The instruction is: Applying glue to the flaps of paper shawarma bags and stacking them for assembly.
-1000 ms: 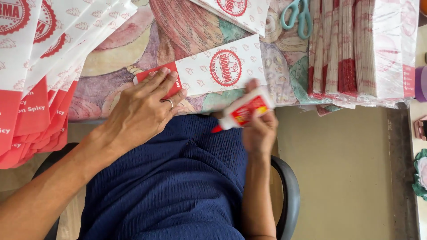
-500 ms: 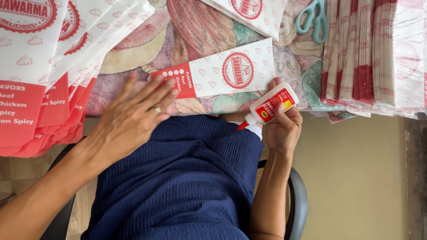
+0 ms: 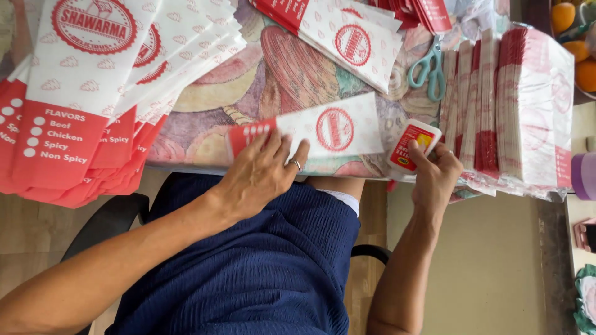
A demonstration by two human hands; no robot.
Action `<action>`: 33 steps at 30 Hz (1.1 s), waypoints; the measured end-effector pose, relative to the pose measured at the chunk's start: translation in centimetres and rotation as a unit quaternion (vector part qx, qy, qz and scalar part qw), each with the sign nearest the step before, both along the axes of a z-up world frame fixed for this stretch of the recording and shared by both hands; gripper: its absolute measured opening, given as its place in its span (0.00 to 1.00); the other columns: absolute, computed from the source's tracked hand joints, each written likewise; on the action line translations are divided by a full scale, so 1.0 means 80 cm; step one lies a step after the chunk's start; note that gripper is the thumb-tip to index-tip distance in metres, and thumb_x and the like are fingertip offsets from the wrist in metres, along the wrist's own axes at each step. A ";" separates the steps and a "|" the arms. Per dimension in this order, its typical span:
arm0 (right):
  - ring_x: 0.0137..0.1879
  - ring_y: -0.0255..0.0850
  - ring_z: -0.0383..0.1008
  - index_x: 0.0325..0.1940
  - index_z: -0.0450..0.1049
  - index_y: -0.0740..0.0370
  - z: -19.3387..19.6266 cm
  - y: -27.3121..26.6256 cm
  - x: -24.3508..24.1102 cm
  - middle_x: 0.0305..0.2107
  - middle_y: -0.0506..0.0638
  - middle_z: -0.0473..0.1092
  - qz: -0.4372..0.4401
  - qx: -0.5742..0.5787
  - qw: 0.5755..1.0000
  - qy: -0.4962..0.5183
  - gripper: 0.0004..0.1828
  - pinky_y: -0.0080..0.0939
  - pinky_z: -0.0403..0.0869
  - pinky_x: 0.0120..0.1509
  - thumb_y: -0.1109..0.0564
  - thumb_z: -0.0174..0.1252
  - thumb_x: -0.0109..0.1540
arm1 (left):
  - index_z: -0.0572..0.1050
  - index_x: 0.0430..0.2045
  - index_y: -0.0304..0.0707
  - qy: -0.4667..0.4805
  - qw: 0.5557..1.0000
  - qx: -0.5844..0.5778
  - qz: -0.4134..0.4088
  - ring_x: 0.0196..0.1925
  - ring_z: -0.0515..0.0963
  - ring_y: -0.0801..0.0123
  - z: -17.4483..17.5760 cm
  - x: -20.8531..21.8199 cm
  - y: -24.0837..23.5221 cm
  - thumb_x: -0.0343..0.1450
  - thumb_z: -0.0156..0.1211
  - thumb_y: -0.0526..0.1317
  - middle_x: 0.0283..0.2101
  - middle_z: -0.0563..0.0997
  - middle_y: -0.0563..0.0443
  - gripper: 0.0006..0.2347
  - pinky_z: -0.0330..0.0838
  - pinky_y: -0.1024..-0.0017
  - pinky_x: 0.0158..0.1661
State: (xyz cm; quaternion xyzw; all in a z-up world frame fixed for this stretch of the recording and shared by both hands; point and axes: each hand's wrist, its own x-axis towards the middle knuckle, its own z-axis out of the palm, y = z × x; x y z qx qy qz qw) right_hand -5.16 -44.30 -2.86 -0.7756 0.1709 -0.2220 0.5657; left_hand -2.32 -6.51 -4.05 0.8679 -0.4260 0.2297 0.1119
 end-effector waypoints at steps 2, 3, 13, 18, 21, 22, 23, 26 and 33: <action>0.35 0.37 0.75 0.50 0.80 0.64 0.023 0.005 0.016 0.28 0.55 0.74 -0.023 -0.196 0.978 0.066 0.20 0.43 0.76 0.35 0.51 0.77 0.63 | 0.77 0.46 0.31 -0.033 0.999 -0.036 -0.021 0.36 0.76 0.46 0.010 -0.003 0.010 0.63 0.67 0.32 0.33 0.77 0.35 0.17 0.69 0.59 0.36; 0.46 0.49 0.73 0.56 0.78 0.69 0.028 0.007 0.027 0.41 0.58 0.69 -0.031 -0.351 0.932 0.085 0.22 0.50 0.72 0.50 0.57 0.74 0.61 | 0.74 0.54 0.36 0.044 0.994 -0.095 -0.009 0.29 0.78 0.51 0.024 -0.006 0.022 0.66 0.64 0.32 0.27 0.77 0.41 0.20 0.73 0.59 0.32; 0.74 0.61 0.57 0.65 0.72 0.68 0.032 0.129 0.167 0.63 0.64 0.69 0.151 -0.499 0.853 -0.025 0.17 0.64 0.60 0.77 0.64 0.48 0.72 | 0.77 0.33 0.15 0.182 0.905 -0.334 0.192 0.51 0.80 0.54 0.101 0.024 0.246 0.85 0.72 0.19 0.65 0.78 0.26 0.11 0.72 0.68 0.44; 0.69 0.67 0.63 0.60 0.77 0.67 -0.001 0.123 0.178 0.55 0.63 0.75 0.185 -0.504 0.839 -0.091 0.13 0.70 0.72 0.61 0.63 0.55 0.71 | 0.72 0.50 0.14 0.083 0.915 -0.191 0.346 0.45 0.81 0.41 0.077 0.014 0.268 0.81 0.73 0.24 0.56 0.79 0.29 0.12 0.73 0.54 0.40; 0.64 0.66 0.72 0.55 0.80 0.66 0.007 0.128 0.117 0.51 0.63 0.78 0.173 -0.498 0.836 -0.151 0.11 0.63 0.77 0.61 0.66 0.56 0.71 | 0.74 0.61 0.19 -0.001 0.920 -0.096 0.380 0.49 0.81 0.38 0.086 0.004 0.243 0.75 0.76 0.24 0.51 0.76 0.33 0.21 0.75 0.49 0.44; 0.64 0.64 0.74 0.55 0.80 0.66 0.015 0.132 0.091 0.52 0.64 0.77 0.172 -0.484 0.842 -0.167 0.11 0.61 0.76 0.65 0.68 0.57 0.71 | 0.74 0.58 0.21 -0.047 0.928 -0.073 0.362 0.54 0.82 0.39 0.093 -0.001 0.233 0.73 0.78 0.22 0.58 0.74 0.31 0.21 0.78 0.51 0.48; 0.64 0.64 0.74 0.55 0.80 0.66 0.015 0.139 0.069 0.52 0.64 0.77 0.178 -0.484 0.841 -0.162 0.11 0.61 0.76 0.65 0.68 0.57 0.71 | 0.74 0.58 0.21 -0.041 0.928 -0.072 0.364 0.54 0.82 0.39 0.090 0.004 0.218 0.73 0.78 0.22 0.58 0.74 0.31 0.21 0.78 0.51 0.48; 0.66 0.66 0.73 0.60 0.77 0.64 0.015 0.149 0.017 0.55 0.62 0.75 0.216 -0.474 0.835 -0.175 0.14 0.62 0.77 0.69 0.70 0.57 0.71 | 0.81 0.37 0.19 -0.079 0.970 -0.130 0.187 0.48 0.78 0.49 0.086 0.018 0.163 0.81 0.66 0.21 0.49 0.80 0.36 0.03 0.73 0.59 0.47; 0.65 0.64 0.72 0.55 0.78 0.72 0.029 0.124 0.001 0.56 0.64 0.73 0.175 -0.479 0.850 -0.134 0.11 0.59 0.75 0.65 0.68 0.59 0.69 | 0.82 0.42 0.28 0.059 0.992 -0.093 -0.067 0.62 0.78 0.44 0.020 0.048 0.057 0.69 0.63 0.27 0.54 0.80 0.34 0.09 0.71 0.57 0.62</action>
